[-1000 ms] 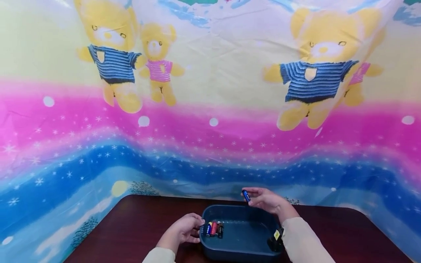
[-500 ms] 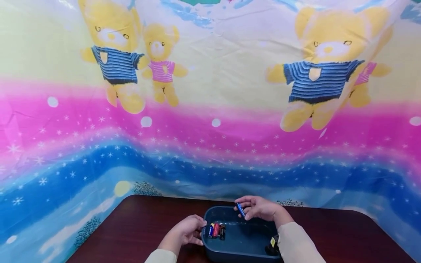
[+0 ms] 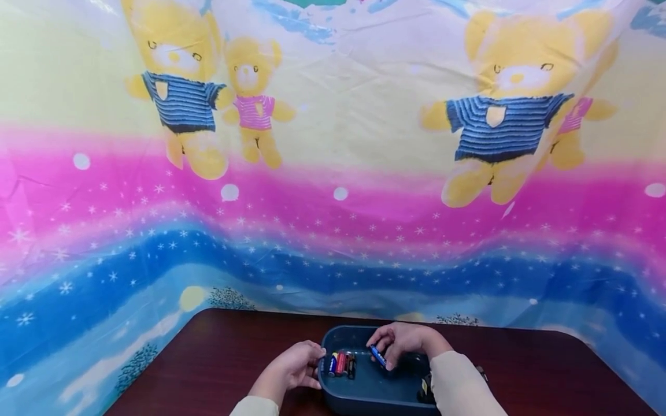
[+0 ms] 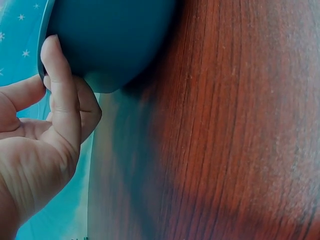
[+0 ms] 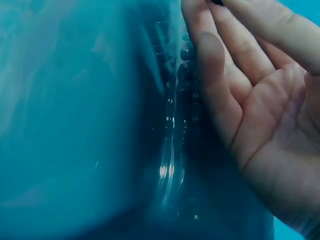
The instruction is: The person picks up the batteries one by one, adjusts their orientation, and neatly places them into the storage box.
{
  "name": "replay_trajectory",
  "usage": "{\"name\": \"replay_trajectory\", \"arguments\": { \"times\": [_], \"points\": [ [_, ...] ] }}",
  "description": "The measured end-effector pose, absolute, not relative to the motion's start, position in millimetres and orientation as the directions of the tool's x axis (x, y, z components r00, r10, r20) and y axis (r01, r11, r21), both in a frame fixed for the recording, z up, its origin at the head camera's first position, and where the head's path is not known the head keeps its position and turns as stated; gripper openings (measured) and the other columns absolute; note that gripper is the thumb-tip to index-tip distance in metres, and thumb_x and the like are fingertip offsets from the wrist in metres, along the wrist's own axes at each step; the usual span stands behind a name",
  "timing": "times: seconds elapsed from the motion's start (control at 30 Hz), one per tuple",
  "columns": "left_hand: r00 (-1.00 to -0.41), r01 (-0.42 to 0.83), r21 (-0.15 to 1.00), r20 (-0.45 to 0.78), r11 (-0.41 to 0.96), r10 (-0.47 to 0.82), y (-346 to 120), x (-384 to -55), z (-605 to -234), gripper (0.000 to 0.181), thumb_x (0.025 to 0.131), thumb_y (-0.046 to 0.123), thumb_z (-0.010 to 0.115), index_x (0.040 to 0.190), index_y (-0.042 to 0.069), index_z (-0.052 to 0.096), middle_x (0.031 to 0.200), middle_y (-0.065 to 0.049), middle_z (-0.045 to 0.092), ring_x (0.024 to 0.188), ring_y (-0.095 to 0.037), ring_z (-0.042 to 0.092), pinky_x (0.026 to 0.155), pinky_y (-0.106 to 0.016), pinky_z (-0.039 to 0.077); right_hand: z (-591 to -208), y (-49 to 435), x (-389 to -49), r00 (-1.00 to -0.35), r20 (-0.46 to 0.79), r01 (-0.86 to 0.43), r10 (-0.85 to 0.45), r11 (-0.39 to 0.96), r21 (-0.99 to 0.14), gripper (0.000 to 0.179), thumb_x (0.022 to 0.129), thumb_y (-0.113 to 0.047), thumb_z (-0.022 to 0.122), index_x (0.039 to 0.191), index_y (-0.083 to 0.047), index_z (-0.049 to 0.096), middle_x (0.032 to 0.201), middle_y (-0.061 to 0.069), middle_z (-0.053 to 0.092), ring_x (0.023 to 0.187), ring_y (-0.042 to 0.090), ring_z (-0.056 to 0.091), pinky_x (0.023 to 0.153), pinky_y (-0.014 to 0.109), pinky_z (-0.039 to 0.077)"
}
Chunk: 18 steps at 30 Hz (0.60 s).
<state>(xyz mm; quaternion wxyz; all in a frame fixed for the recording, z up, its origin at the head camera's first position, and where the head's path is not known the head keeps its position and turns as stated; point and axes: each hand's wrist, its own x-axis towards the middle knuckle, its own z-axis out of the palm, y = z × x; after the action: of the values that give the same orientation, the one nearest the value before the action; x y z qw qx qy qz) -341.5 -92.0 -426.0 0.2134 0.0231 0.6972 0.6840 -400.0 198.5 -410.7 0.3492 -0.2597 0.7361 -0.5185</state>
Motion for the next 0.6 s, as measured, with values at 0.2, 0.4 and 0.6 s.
{"name": "replay_trajectory", "arguments": {
  "times": [0.2, 0.4, 0.6],
  "points": [
    [-0.906, -0.277, 0.958, -0.284, 0.069, 0.314, -93.1, -339.8, -428.7, 0.014, 0.095, 0.013, 0.047, 0.103, 0.003, 0.044, 0.089, -0.016, 0.055, 0.068, -0.018, 0.055, 0.059, -0.034, 0.055, -416.6, 188.0, -396.3, -0.666, -0.287, -0.076, -0.689, 0.445, -0.892, 0.042, 0.076, -0.003, 0.073, 0.115, 0.000, 0.057, 0.075, 0.000, 0.064, 0.063, 0.009, 0.057, 0.055, 0.025, 0.049],
    [-0.900, -0.279, 0.958, -0.285, 0.066, 0.330, -93.7, -341.6, -428.0, 0.015, 0.096, 0.013, 0.046, 0.105, 0.002, 0.044, 0.091, -0.017, 0.055, 0.070, -0.020, 0.057, 0.063, -0.037, 0.055, -419.4, 178.9, -399.3, -0.663, -0.277, -0.068, -0.695, 0.425, -0.903, 0.041, 0.077, -0.004, 0.072, 0.114, -0.001, 0.055, 0.073, -0.001, 0.064, 0.060, 0.008, 0.055, 0.050, 0.023, 0.044],
    [-0.900, -0.263, 0.963, -0.265, 0.055, 0.346, -92.7, -343.3, -426.0, 0.013, 0.095, 0.013, 0.046, 0.103, 0.003, 0.043, 0.088, -0.016, 0.055, 0.070, -0.019, 0.058, 0.062, -0.037, 0.055, -422.0, 169.7, -402.2, -0.671, -0.311, -0.075, -0.673, 0.479, -0.875, 0.038, 0.077, -0.004, 0.072, 0.111, -0.005, 0.056, 0.073, 0.000, 0.064, 0.058, 0.009, 0.053, 0.050, 0.022, 0.043]
  ]
}}
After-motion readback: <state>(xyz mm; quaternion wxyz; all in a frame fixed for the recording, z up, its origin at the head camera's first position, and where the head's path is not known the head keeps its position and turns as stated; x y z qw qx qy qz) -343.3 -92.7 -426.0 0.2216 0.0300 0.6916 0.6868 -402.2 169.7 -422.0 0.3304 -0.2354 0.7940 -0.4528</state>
